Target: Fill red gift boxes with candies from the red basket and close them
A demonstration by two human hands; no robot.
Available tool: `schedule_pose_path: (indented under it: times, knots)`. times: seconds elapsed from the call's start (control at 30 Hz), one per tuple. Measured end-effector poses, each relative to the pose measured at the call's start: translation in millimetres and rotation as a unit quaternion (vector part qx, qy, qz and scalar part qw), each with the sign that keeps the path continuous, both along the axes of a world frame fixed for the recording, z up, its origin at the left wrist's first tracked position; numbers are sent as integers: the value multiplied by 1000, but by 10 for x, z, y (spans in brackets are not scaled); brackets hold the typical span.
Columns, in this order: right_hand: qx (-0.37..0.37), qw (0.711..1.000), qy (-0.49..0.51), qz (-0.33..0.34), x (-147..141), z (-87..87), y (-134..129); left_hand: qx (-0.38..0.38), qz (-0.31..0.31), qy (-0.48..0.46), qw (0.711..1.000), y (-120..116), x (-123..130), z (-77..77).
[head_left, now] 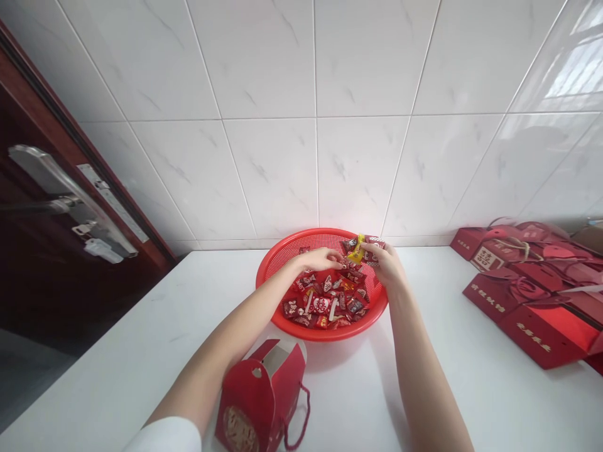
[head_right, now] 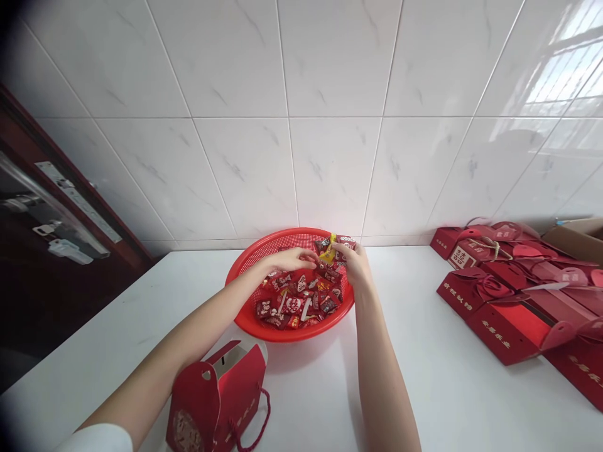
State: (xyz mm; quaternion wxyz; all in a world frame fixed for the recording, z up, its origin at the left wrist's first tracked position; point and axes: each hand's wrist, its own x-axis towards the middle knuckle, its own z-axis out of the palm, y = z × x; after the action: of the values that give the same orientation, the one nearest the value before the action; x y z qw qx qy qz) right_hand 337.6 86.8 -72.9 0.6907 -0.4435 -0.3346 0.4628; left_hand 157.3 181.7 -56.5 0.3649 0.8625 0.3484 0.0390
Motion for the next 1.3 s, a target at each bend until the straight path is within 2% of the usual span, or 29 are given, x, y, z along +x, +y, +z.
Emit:
schedule_pose_path:
  times: [0.07, 0.13, 0.2, 0.27, 0.3, 0.4, 0.5, 0.63, 0.73, 0.87, 1.03, 1.17, 1.3]
  knots:
    - [3, 1000, 8, -8, 9, -6, 9, 10, -36, -12, 999, -117, 40, 44]
    - [5, 1000, 15, -17, 19, -17, 21, 15, -116, 3, 993, -276, 90, 18]
    - [5, 1000, 19, -24, 25, -26, 32, 86, -243, 87, 962, -455, 146, -71]
    - [7, 999, 21, -28, 24, -27, 36, 159, -289, 154, 931, -600, 195, -174]
    - [9, 999, 21, -29, 22, -25, 35, 174, -292, 165, 926, -643, 213, -212]
    - [11, 999, 18, -29, 9, -11, 26, 210, -254, 179, 927, -617, 225, -222]
    - [8, 999, 11, -29, -5, -5, 21, 245, -162, 202, 934, -402, 162, -108]
    - [3, 1000, 1, -27, -20, -21, 27, 271, -26, 211, 939, -75, -56, 85]
    - [-3, 1000, -3, -25, -21, -39, 38, 245, 29, 233, 941, 24, -291, 192]
    - [-6, 1000, -9, -25, -13, -58, 56, 161, 23, 305, 938, -104, -578, 226]
    - [-8, 1000, -19, -19, -10, -59, 57, 100, -13, 363, 926, -422, -634, 58]
    - [-13, 999, -24, -15, -21, -36, 34, 190, -5, 342, 920, -471, -499, -47]
    - [-22, 1000, -18, -14, -57, -11, 8, 258, 52, 279, 923, -312, -425, -24]
